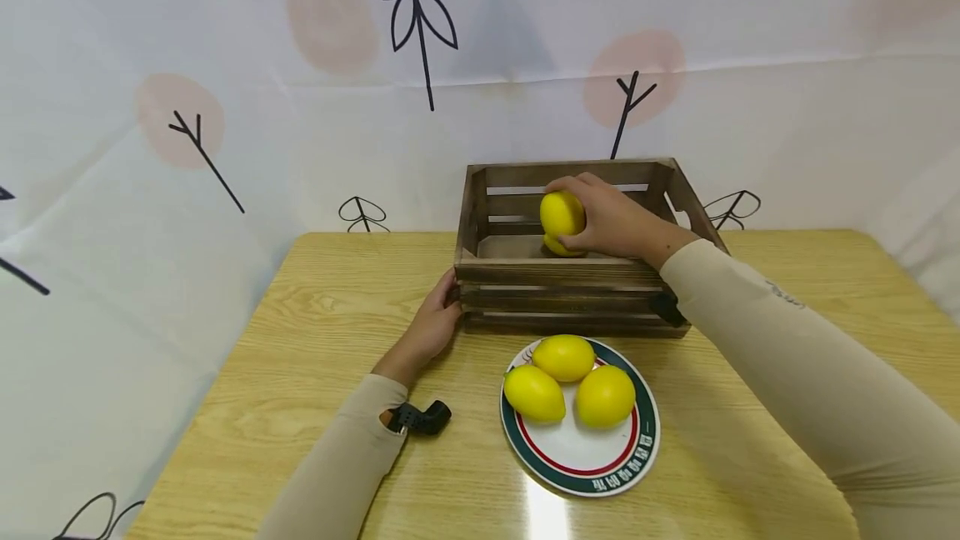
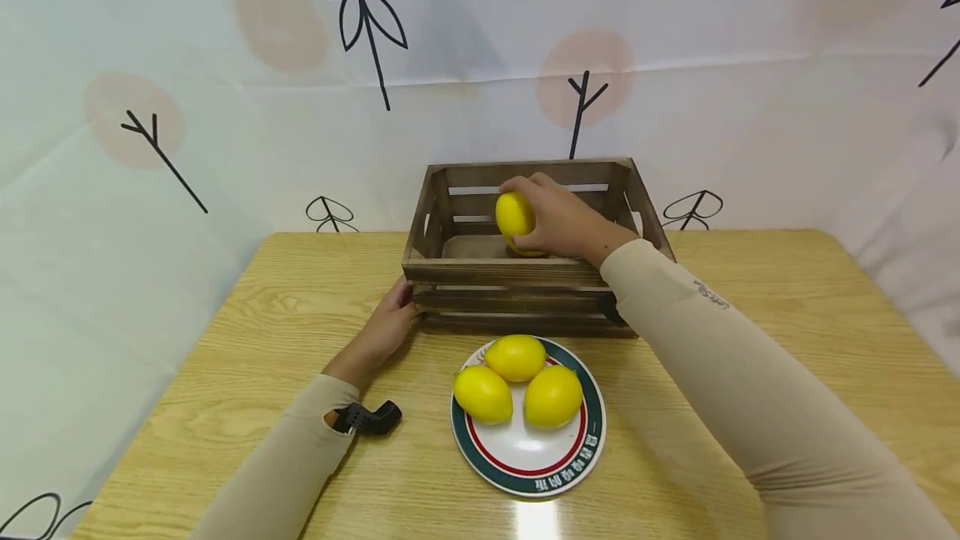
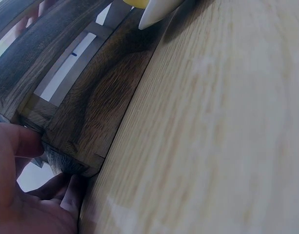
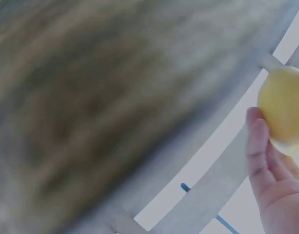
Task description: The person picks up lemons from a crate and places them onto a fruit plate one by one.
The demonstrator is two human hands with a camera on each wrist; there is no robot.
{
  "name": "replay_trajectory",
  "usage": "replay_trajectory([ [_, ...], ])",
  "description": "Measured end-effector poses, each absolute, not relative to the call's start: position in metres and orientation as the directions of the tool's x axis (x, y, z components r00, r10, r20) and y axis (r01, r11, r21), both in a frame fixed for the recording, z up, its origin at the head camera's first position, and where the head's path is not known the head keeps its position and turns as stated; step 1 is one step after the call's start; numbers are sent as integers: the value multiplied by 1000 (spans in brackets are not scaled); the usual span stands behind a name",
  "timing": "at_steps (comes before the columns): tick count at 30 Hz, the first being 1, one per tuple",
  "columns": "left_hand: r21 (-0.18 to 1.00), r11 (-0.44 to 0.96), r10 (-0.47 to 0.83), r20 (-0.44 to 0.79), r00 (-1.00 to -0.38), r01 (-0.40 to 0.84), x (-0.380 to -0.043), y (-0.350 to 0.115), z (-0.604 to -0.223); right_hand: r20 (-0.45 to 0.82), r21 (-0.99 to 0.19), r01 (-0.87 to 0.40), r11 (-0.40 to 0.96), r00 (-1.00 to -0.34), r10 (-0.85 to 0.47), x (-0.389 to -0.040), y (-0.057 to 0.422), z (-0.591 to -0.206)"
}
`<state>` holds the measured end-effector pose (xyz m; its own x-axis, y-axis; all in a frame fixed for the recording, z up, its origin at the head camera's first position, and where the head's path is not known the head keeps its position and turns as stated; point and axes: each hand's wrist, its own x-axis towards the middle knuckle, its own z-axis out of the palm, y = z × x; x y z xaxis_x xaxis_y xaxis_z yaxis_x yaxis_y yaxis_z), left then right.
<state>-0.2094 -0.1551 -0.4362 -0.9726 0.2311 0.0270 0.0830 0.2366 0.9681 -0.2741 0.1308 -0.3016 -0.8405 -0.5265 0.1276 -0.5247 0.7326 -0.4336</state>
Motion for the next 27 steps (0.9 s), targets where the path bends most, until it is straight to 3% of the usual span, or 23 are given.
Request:
replay_trajectory([
  [11,970,226,230,31,-973,84,-213,-155,-438,348,-366,-606,706,-793,-500,-251,137,-291],
  [20,965,250,212,29,-977,83,-213,-157,-437,585,-279,-740,612,-637,-503,-221,141,-297],
  [27,964,251,229,25,-973,84,-213,-158,-439,640,-249,-769,589,-587,-496,-197,141,-306],
])
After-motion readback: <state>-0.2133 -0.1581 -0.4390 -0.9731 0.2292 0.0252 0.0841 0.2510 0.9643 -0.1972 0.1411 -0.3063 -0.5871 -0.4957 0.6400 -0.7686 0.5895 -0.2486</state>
